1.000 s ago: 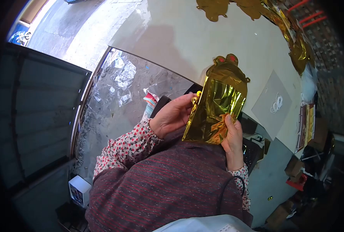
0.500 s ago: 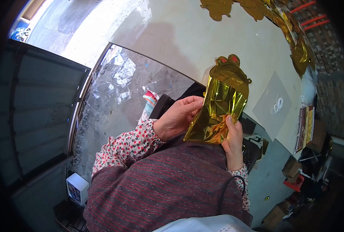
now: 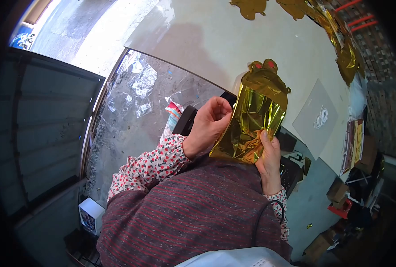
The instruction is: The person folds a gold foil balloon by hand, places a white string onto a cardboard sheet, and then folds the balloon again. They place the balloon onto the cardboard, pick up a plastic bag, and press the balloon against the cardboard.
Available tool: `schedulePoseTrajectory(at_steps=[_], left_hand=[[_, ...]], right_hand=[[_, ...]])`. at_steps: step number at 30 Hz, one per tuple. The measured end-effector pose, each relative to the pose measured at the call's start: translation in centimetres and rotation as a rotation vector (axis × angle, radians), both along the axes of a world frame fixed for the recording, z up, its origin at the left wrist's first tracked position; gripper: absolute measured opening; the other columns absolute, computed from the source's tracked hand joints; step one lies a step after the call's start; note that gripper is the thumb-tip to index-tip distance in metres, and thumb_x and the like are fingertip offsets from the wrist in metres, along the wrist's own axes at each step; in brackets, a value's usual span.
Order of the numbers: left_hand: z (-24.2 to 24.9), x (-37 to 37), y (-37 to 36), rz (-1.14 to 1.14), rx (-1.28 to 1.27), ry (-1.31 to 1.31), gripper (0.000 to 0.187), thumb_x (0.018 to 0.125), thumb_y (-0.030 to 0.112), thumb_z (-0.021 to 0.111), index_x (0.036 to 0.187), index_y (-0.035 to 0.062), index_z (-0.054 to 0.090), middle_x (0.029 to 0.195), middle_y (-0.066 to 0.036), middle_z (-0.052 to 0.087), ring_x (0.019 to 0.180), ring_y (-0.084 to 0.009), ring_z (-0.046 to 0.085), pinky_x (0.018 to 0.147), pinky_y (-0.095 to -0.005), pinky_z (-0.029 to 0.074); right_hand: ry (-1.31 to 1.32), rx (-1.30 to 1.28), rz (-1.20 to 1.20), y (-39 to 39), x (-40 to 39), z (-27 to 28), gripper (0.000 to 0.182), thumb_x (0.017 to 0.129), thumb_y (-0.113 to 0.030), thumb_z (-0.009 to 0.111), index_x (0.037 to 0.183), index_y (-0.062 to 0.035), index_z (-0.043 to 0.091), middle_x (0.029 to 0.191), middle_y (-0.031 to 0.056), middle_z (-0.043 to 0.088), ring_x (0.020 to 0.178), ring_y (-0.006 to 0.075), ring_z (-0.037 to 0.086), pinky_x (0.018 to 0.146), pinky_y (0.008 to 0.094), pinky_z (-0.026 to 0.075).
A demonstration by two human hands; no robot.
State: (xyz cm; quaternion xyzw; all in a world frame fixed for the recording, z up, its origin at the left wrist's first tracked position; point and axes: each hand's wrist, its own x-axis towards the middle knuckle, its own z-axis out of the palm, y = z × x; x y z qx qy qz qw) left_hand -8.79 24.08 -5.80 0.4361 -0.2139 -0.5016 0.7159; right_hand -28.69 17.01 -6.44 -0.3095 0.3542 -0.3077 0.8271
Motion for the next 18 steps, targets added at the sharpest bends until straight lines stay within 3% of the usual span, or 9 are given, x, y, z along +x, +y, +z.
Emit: schedulePoseTrajectory(at_steps=[5,8,14,18], left_hand=[[1.9,0.3,0.1,-0.142,0.124,0.02,0.019,0.097,0.008,0.063,0.113,-0.0017,0.063,0.096,-0.001,0.066,0.087,-0.0024,0.058,0.075,-0.0195,0.05],[1.3,0.9,0.1,-0.15,0.094,-0.236,0.023,0.097,0.009,0.063,0.117,-0.0026,0.063,0.099,-0.002,0.067,0.088,-0.0033,0.059,0.077,-0.0198,0.05],[0.8,0.1,0.3,-0.024,0.028,-0.213,0.012,0.094,0.003,0.064,0.104,-0.0019,0.062,0.091,-0.001,0.064,0.081,-0.0057,0.057,0.07,-0.0215,0.049],[-0.4,0.1,0.5,-0.051,0.031,-0.406,0.008,0.091,0.0,0.065,0.098,-0.0016,0.061,0.088,-0.003,0.061,0.078,-0.0073,0.056,0.067,-0.0234,0.047]], right_hand=[[0.054,0.013,-0.043,0.2,0.7,1.0,0.018,0.102,-0.018,0.056,0.11,-0.005,0.065,0.104,0.0038,0.068,0.094,0.0136,0.066,0.083,0.0324,0.056],[0.056,0.013,-0.037,0.3,0.8,1.2,0.017,0.102,-0.018,0.056,0.109,-0.0048,0.065,0.102,0.0037,0.068,0.093,0.0133,0.065,0.083,0.0321,0.056],[0.037,0.019,-0.034,0.4,0.7,1.0,0.017,0.102,-0.018,0.056,0.109,-0.0054,0.065,0.102,0.0033,0.068,0.092,0.0124,0.065,0.083,0.031,0.056],[0.04,-0.007,-0.039,0.4,0.6,0.6,0.016,0.102,-0.018,0.056,0.108,-0.0058,0.065,0.103,0.0023,0.067,0.093,0.0113,0.064,0.083,0.0301,0.055]])
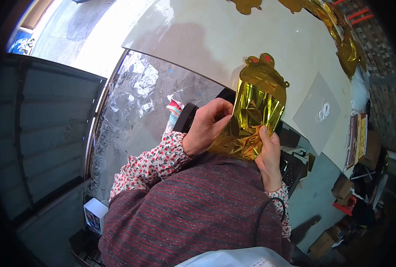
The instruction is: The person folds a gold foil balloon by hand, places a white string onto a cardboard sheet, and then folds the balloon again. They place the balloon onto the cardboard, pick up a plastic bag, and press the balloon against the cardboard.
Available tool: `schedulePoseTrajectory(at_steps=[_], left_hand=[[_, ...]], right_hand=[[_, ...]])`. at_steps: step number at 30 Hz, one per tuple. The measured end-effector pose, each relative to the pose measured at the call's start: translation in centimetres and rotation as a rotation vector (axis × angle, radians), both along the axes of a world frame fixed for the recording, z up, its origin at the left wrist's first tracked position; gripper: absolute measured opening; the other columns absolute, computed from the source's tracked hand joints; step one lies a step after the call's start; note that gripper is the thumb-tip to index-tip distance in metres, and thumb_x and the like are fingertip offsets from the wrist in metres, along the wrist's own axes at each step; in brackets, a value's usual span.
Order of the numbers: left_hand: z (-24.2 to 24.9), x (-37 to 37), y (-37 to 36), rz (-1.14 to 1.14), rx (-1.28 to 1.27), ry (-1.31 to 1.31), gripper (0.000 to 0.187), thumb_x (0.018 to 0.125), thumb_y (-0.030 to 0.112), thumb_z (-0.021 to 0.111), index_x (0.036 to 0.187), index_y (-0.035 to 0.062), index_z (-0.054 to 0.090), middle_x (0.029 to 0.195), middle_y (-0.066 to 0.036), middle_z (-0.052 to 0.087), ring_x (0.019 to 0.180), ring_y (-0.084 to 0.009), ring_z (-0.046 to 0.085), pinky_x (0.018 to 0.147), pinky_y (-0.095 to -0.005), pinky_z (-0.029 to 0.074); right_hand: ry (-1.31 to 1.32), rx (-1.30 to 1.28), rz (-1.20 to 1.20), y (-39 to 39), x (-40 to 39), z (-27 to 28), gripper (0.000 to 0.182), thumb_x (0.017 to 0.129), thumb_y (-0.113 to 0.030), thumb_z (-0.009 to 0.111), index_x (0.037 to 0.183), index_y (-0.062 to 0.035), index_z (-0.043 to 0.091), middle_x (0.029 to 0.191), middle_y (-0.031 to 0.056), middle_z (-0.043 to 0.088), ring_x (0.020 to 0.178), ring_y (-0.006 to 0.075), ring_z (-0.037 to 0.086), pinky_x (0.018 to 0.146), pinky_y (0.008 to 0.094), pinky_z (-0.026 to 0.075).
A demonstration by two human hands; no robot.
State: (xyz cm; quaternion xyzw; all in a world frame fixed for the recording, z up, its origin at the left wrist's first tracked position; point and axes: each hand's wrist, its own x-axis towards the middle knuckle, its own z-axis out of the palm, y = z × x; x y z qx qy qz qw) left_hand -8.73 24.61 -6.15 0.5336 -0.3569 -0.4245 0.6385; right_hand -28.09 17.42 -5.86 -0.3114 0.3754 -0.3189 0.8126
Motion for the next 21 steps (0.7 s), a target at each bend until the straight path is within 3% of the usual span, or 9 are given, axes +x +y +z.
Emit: schedulePoseTrajectory(at_steps=[5,8,11,21], left_hand=[[1.3,1.4,0.1,-0.066,-0.048,-0.308,0.01,0.092,0.003,0.063,0.1,-0.0035,0.063,0.09,-0.005,0.062,0.08,-0.0089,0.058,0.07,-0.0263,0.048],[1.8,2.7,0.5,-0.221,-0.013,-0.159,0.018,0.094,0.005,0.062,0.11,-0.0028,0.063,0.094,-0.004,0.064,0.085,-0.0085,0.059,0.076,-0.0262,0.049],[3.5,3.2,0.8,-0.363,0.094,0.282,0.027,0.094,0.007,0.063,0.12,-0.0022,0.06,0.099,-0.002,0.065,0.088,-0.0075,0.059,0.081,-0.0248,0.049],[2.6,3.1,1.0,-0.455,0.138,0.446,0.035,0.096,0.008,0.063,0.128,-0.0011,0.054,0.105,-0.002,0.063,0.096,-0.0058,0.06,0.085,-0.0228,0.05]], right_hand=[[-0.018,0.022,0.009,0.0,-0.1,0.0,0.016,0.102,-0.018,0.056,0.108,-0.0061,0.065,0.102,0.0012,0.067,0.093,0.0101,0.063,0.084,0.0291,0.054],[-0.015,0.025,0.008,0.0,-0.2,-0.1,0.016,0.102,-0.018,0.056,0.108,-0.0062,0.065,0.101,0.001,0.067,0.093,0.0103,0.064,0.083,0.0292,0.054],[-0.051,0.013,0.019,-0.1,-0.4,-0.9,0.02,0.103,-0.018,0.054,0.114,-0.0043,0.063,0.109,0.0058,0.068,0.098,0.0152,0.066,0.087,0.0325,0.055],[-0.054,0.009,0.026,-0.1,-0.4,-0.7,0.024,0.103,-0.019,0.053,0.117,-0.0024,0.063,0.113,0.0094,0.068,0.101,0.0177,0.067,0.089,0.0332,0.055]])
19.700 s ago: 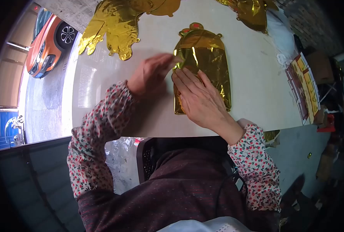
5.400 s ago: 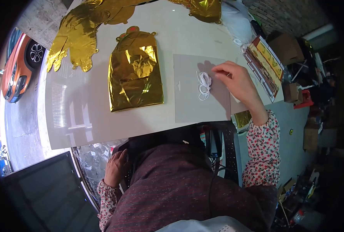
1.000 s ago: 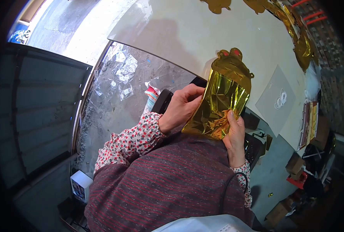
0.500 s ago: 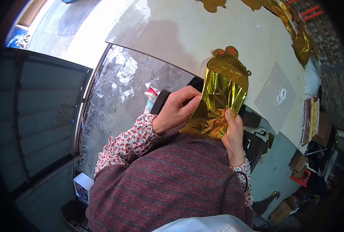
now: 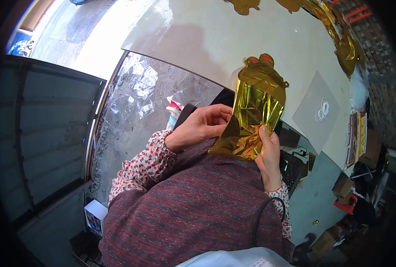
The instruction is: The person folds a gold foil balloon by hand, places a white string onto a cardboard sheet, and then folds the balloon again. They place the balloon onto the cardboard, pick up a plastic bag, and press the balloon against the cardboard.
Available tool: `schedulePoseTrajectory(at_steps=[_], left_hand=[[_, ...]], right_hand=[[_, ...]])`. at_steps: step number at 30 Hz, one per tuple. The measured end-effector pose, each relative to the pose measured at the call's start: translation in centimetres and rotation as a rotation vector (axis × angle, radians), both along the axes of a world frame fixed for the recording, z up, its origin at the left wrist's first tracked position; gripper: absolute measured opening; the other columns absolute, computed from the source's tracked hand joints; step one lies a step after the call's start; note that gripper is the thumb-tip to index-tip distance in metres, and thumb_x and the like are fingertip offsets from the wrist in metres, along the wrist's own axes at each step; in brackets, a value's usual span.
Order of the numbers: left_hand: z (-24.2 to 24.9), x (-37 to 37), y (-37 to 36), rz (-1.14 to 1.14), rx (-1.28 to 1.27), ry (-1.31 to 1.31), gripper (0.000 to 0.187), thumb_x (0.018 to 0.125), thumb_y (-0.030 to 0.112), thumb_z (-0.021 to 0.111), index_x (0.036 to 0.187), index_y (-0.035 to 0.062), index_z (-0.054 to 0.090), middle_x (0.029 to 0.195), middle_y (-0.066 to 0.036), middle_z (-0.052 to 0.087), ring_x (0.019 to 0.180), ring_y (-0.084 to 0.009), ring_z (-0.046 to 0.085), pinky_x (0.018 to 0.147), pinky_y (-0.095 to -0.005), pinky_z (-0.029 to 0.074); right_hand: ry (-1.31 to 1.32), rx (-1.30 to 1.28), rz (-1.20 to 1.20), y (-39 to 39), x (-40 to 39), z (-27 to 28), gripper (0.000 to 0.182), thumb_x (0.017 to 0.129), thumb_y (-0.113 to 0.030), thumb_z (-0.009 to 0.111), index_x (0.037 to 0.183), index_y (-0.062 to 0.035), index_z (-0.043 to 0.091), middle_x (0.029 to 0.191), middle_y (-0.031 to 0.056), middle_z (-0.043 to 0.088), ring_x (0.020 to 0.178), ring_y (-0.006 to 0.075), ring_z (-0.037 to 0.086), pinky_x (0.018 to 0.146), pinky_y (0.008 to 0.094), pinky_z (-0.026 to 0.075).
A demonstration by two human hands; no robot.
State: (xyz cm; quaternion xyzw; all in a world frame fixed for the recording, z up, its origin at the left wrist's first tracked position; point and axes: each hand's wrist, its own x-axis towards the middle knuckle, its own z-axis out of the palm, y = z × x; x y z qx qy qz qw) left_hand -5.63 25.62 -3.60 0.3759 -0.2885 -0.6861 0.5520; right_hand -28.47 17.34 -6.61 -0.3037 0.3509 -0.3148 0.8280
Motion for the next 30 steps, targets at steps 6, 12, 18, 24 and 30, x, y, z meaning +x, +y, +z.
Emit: schedulePoseTrajectory(at_steps=[6,12,18,24,30], left_hand=[[0.4,0.2,-0.2,-0.033,0.003,0.017,0.034,0.097,0.008,0.062,0.128,-0.0003,0.052,0.109,-0.003,0.064,0.099,-0.0074,0.061,0.087,-0.0246,0.051],[-0.1,0.5,-0.2,-0.094,-0.011,0.022,0.031,0.096,0.007,0.062,0.126,0.0013,0.056,0.111,-0.002,0.065,0.098,-0.0065,0.061,0.085,-0.0245,0.051],[0.3,-0.4,0.3,0.109,-0.189,-0.543,0.026,0.092,0.004,0.064,0.118,0.0003,0.062,0.11,-0.006,0.064,0.097,-0.0149,0.063,0.083,-0.0283,0.051],[1.4,-0.4,-0.4,0.179,-0.465,-0.871,0.028,0.086,0.0,0.064,0.115,0.0002,0.064,0.11,-0.014,0.06,0.099,-0.029,0.063,0.084,-0.0338,0.051],[0.6,0.4,-0.3,0.15,-0.388,-0.773,0.022,0.092,0.009,0.061,0.11,-0.0022,0.066,0.11,-0.013,0.062,0.096,-0.0258,0.064,0.081,-0.032,0.051]], right_hand=[[0.061,-0.004,-0.024,0.1,0.4,0.7,0.017,0.102,-0.018,0.055,0.109,-0.0058,0.064,0.1,0.0023,0.068,0.089,0.0108,0.065,0.079,0.0286,0.056],[0.056,-0.004,-0.026,0.0,0.4,0.7,0.016,0.102,-0.018,0.056,0.108,-0.0057,0.064,0.099,0.0016,0.067,0.089,0.0103,0.064,0.079,0.0283,0.055],[0.047,-0.033,-0.038,0.1,0.2,0.6,0.016,0.102,-0.017,0.055,0.11,-0.0053,0.064,0.101,0.0016,0.066,0.091,0.0104,0.064,0.08,0.0287,0.055],[0.07,-0.069,-0.033,0.1,0.5,0.6,0.019,0.103,-0.017,0.055,0.115,-0.004,0.063,0.105,0.003,0.067,0.094,0.0112,0.064,0.084,0.0284,0.054],[0.092,-0.076,-0.052,0.4,0.8,1.2,0.02,0.103,-0.017,0.055,0.114,-0.003,0.063,0.104,0.0026,0.066,0.091,0.0101,0.063,0.083,0.0282,0.054]])
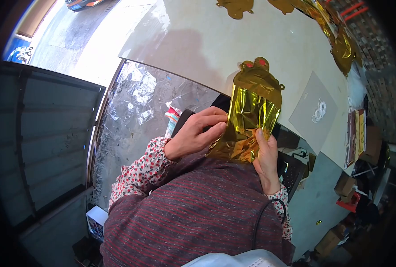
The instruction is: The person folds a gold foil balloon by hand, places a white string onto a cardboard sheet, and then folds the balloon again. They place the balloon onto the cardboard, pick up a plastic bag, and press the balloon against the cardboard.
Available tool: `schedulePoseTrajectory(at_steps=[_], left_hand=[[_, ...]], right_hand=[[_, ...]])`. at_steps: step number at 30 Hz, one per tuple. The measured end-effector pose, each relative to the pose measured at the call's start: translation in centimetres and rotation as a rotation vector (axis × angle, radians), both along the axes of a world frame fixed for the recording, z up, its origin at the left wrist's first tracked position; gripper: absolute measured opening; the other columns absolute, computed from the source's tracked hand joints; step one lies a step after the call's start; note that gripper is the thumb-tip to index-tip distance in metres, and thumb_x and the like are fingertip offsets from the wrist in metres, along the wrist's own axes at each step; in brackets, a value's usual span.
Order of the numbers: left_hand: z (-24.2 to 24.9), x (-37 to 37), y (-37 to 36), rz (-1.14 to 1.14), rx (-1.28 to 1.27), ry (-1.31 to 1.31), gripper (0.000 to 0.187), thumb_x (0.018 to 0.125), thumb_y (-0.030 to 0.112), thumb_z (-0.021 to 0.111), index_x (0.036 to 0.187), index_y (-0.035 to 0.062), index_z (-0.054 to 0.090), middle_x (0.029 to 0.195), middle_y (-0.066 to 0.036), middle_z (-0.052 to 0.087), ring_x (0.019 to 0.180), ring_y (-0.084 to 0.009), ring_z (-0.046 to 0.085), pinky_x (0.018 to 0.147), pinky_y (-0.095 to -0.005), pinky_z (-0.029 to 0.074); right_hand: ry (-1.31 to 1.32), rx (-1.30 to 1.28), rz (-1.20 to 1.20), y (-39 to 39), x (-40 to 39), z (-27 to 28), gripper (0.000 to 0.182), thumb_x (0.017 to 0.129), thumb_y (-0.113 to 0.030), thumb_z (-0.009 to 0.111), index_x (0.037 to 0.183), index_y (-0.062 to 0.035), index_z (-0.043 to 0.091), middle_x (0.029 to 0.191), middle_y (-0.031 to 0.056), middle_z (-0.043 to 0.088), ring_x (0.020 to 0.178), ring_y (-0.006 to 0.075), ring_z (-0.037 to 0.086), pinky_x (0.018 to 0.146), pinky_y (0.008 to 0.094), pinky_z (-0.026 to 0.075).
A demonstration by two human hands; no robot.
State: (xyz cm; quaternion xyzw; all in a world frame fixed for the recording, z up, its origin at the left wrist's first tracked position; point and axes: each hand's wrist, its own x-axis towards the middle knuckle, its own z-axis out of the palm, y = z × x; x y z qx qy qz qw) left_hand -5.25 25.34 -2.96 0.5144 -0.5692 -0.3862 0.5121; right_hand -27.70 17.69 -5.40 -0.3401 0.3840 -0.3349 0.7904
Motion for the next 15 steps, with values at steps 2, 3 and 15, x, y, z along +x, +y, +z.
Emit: schedulePoseTrajectory(at_steps=[2,3,15], left_hand=[[0.2,0.1,0.0,0.014,-0.033,0.058,0.021,0.094,0.012,0.061,0.108,-0.0029,0.067,0.107,-0.012,0.063,0.092,-0.0239,0.064,0.079,-0.031,0.051],[0.5,0.0,0.1,0.037,0.02,0.036,0.021,0.094,0.012,0.061,0.107,-0.0032,0.067,0.104,-0.012,0.064,0.09,-0.0228,0.064,0.078,-0.0305,0.05],[-1.4,-1.1,0.1,0.178,0.438,0.53,0.02,0.099,0.013,0.062,0.114,0.0005,0.066,0.093,0.004,0.064,0.075,-0.0004,0.051,0.062,-0.0176,0.042]], right_hand=[[-0.002,-0.028,0.01,0.0,0.0,-0.3,0.02,0.103,-0.017,0.055,0.115,-0.003,0.063,0.103,0.0023,0.066,0.09,0.0097,0.063,0.082,0.0279,0.054],[-0.002,-0.04,0.016,0.1,-0.2,-0.5,0.02,0.103,-0.018,0.055,0.115,-0.003,0.063,0.103,0.0022,0.066,0.089,0.0095,0.062,0.081,0.0277,0.054],[-0.06,-0.047,-0.016,0.4,0.1,-0.7,0.023,0.103,-0.017,0.054,0.12,-0.0027,0.062,0.111,0.0026,0.066,0.099,0.0087,0.06,0.088,0.0274,0.049]])
